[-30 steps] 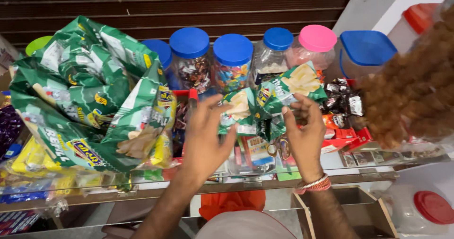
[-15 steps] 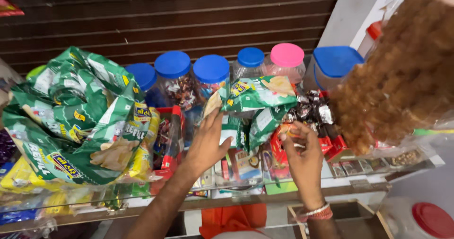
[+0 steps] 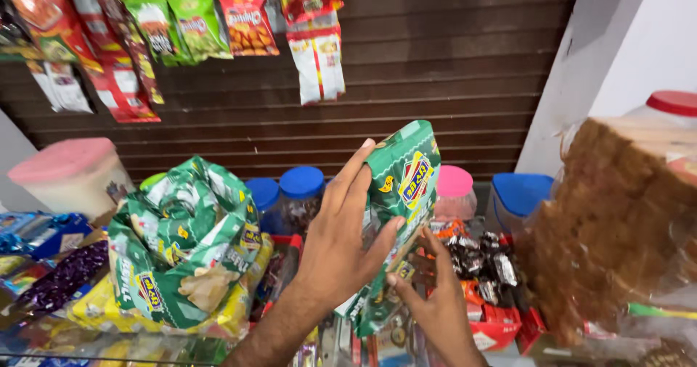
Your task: The person organizes snack items in a small shop. They retrieve plastic bags and a cloth, then use scissors to cut open a large green bag of chips. They separate the individual packets and hang them on a wall display rack. Finally, they open a shrink-wrapped bundle of yellow snack packets and arrange them on the counter.
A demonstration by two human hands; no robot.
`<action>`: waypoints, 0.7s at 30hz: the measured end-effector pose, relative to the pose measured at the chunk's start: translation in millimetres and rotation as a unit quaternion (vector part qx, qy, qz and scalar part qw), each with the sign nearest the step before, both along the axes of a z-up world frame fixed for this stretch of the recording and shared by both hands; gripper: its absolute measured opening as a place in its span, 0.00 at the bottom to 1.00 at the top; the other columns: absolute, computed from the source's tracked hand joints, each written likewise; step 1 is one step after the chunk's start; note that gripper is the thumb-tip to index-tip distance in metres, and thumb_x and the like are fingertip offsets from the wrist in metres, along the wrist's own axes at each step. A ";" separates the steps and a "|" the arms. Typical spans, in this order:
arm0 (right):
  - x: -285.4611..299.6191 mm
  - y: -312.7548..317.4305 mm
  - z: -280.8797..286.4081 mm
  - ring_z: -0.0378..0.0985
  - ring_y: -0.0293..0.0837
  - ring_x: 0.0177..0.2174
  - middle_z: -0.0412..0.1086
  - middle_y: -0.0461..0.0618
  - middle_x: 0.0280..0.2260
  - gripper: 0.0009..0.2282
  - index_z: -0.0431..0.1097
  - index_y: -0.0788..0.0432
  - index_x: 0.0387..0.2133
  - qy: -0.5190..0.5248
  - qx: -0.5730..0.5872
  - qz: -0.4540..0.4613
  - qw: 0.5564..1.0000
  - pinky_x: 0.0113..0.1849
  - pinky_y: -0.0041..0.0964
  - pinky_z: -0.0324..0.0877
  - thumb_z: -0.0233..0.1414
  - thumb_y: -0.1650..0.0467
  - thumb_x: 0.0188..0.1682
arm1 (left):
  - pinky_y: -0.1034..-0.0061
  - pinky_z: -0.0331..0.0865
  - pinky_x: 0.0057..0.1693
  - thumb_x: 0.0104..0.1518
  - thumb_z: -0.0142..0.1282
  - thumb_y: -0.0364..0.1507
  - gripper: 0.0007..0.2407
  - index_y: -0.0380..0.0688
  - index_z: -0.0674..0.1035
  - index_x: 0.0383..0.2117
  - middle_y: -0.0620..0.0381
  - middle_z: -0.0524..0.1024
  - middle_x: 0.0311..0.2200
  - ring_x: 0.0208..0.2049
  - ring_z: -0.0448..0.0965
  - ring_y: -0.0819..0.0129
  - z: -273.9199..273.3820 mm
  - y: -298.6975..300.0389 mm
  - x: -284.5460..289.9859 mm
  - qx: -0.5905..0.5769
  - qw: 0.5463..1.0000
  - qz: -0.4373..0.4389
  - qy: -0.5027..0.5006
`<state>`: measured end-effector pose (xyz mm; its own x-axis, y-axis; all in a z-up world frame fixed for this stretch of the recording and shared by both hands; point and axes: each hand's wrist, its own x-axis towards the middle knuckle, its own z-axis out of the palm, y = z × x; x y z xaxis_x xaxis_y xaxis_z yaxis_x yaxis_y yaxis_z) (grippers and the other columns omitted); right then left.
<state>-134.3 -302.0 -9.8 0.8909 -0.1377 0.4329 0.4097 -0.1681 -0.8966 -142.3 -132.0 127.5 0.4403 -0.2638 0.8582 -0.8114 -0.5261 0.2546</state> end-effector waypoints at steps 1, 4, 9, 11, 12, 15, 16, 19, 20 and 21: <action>-0.3 1.9 5.5 0.75 0.47 0.51 0.63 0.55 0.58 0.42 0.50 0.56 0.67 -0.008 -0.015 0.002 1.000 0.44 0.40 0.77 0.65 0.71 0.37 | 0.61 0.63 0.67 0.54 0.67 0.27 0.33 0.29 0.61 0.63 0.39 0.58 0.69 0.66 0.65 0.42 8.7 -1.8 -0.1 0.005 1.000 0.008 -0.021; 2.8 3.3 22.3 0.71 0.48 0.55 0.59 0.57 0.60 0.47 0.47 0.56 0.69 -0.047 -0.045 0.007 0.998 0.45 0.42 0.75 0.67 0.70 0.34 | 0.60 0.63 0.68 0.52 0.68 0.27 0.33 0.29 0.62 0.63 0.40 0.59 0.69 0.66 0.65 0.42 33.1 -4.9 2.0 0.003 0.997 0.028 -0.075; 7.3 -5.8 42.9 0.68 0.50 0.57 0.62 0.58 0.58 0.45 0.49 0.59 0.66 -0.088 -0.060 -0.030 0.994 0.50 0.44 0.69 0.68 0.70 0.32 | 0.63 0.66 0.67 0.52 0.68 0.26 0.33 0.33 0.63 0.65 0.45 0.60 0.69 0.68 0.66 0.50 65.8 -1.3 2.0 -0.040 0.997 -0.002 -0.069; 12.1 -11.3 50.2 0.68 0.51 0.58 0.62 0.60 0.59 0.44 0.50 0.62 0.66 -0.132 -0.062 -0.028 0.989 0.53 0.45 0.67 0.67 0.70 0.33 | 0.68 0.72 0.61 0.53 0.66 0.25 0.33 0.35 0.63 0.66 0.47 0.58 0.70 0.67 0.68 0.56 76.2 2.7 3.0 -0.078 0.996 -0.050 0.012; 15.7 -13.3 54.1 0.67 0.51 0.58 0.61 0.61 0.59 0.44 0.50 0.63 0.66 -0.153 -0.063 -0.028 0.986 0.54 0.45 0.66 0.67 0.70 0.34 | 0.68 0.73 0.60 0.53 0.66 0.26 0.33 0.36 0.63 0.66 0.47 0.58 0.70 0.66 0.68 0.58 80.1 4.7 3.4 -0.081 0.995 -0.051 0.010; 29.1 -21.4 69.5 0.67 0.50 0.58 0.63 0.60 0.60 0.42 0.49 0.64 0.65 -0.181 -0.070 0.003 0.981 0.55 0.45 0.65 0.66 0.70 0.36 | 0.69 0.75 0.58 0.53 0.66 0.26 0.33 0.37 0.63 0.66 0.49 0.58 0.70 0.64 0.70 0.62 89.9 7.0 5.6 -0.086 0.995 -0.058 -0.001; 34.2 -22.7 75.1 0.69 0.48 0.57 0.65 0.59 0.58 0.41 0.49 0.63 0.65 -0.170 -0.041 0.032 0.984 0.54 0.43 0.66 0.65 0.70 0.37 | 0.69 0.75 0.57 0.53 0.66 0.25 0.33 0.37 0.63 0.66 0.49 0.58 0.70 0.63 0.70 0.63 93.6 10.0 7.2 -0.084 0.995 -0.056 -0.008; 48.2 -28.3 91.9 0.75 0.44 0.49 0.71 0.55 0.51 0.36 0.54 0.63 0.63 -0.126 0.027 0.095 0.987 0.49 0.38 0.72 0.64 0.71 0.40 | 0.70 0.76 0.58 0.54 0.65 0.24 0.32 0.37 0.62 0.67 0.50 0.57 0.71 0.65 0.69 0.64 105.8 19.2 18.8 -0.100 0.989 -0.109 -0.006; 50.8 -30.8 96.3 0.78 0.42 0.45 0.74 0.54 0.47 0.33 0.57 0.63 0.61 -0.103 0.037 0.102 0.989 0.45 0.36 0.75 0.63 0.71 0.40 | 0.71 0.77 0.59 0.55 0.64 0.24 0.31 0.37 0.62 0.67 0.50 0.56 0.71 0.66 0.68 0.64 109.7 22.8 24.2 -0.109 0.985 -0.135 -0.002; 52.5 -31.7 100.6 0.80 0.39 0.41 0.77 0.53 0.42 0.30 0.61 0.62 0.59 -0.082 0.046 0.110 0.989 0.41 0.34 0.78 0.62 0.71 0.41 | 0.71 0.77 0.58 0.55 0.63 0.23 0.31 0.37 0.62 0.67 0.50 0.57 0.71 0.66 0.67 0.64 113.8 27.0 28.9 -0.114 0.983 -0.142 -0.003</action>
